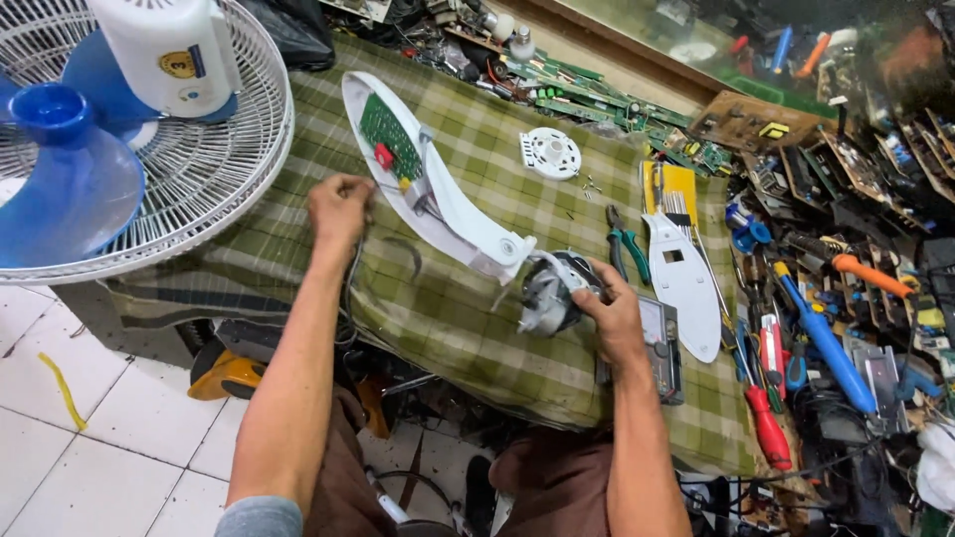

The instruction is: Disassembling a fan motor from its plastic housing using hand tools on a repair bench.

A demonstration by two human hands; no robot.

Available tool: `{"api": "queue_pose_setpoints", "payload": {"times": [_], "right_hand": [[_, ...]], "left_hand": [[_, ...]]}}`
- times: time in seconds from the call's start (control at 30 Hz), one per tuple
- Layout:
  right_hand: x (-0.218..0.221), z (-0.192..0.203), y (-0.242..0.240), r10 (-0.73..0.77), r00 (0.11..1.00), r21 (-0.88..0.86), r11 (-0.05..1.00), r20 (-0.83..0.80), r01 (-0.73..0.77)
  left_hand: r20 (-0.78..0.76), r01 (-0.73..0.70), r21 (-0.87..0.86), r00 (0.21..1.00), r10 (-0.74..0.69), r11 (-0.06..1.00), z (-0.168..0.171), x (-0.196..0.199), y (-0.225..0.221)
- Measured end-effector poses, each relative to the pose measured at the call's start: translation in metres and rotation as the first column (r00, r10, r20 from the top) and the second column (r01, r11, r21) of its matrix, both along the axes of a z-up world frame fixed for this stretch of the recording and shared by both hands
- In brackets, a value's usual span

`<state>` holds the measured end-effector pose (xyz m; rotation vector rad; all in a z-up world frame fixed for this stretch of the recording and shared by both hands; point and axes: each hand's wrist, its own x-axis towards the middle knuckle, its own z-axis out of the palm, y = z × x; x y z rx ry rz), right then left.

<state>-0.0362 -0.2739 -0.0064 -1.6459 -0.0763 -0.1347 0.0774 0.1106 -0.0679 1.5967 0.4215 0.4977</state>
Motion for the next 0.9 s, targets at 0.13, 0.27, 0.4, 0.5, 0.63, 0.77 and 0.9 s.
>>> {"api": "queue_pose_setpoints", "payload": {"times": [0.13, 0.27, 0.4, 0.5, 0.63, 0.77, 0.9], "right_hand": [[0.003, 0.011, -0.013, 0.072, 0.997, -0.055, 0.996, 0.025, -0.071], [0.010, 0.008, -0.032, 0.157, 0.987, -0.105, 0.983, 0.038, -0.152], [0.016, 0.007, -0.051, 0.192, 0.981, -0.125, 0.974, 0.030, -0.187], [0.015, 0.009, -0.051, 0.204, 0.978, -0.103, 0.974, 0.036, -0.199], [0.018, 0.010, -0.053, 0.210, 0.977, -0.088, 0.975, 0.042, -0.206], [0.021, 0.014, -0.050, 0.237, 0.971, -0.091, 0.968, 0.043, -0.232], [0.020, 0.016, -0.048, 0.262, 0.965, -0.094, 0.962, 0.031, -0.258]], "left_hand": [[0.072, -0.022, -0.427, 0.996, 0.058, 0.904, -0.016, 0.026, 0.018], [0.100, -0.083, -0.485, 0.984, 0.150, 0.871, -0.020, 0.030, 0.022], [0.143, 0.009, -0.570, 0.986, 0.088, 0.822, 0.002, 0.018, 0.024], [0.235, 0.158, -0.679, 0.972, 0.009, 0.717, -0.002, 0.020, 0.036], [0.274, 0.234, -0.724, 0.961, -0.040, 0.649, 0.023, 0.006, 0.038], [0.352, 0.330, -0.746, 0.933, -0.077, 0.579, 0.013, 0.016, 0.053], [0.438, 0.442, -0.763, 0.890, -0.127, 0.472, 0.041, -0.013, 0.051]]}}
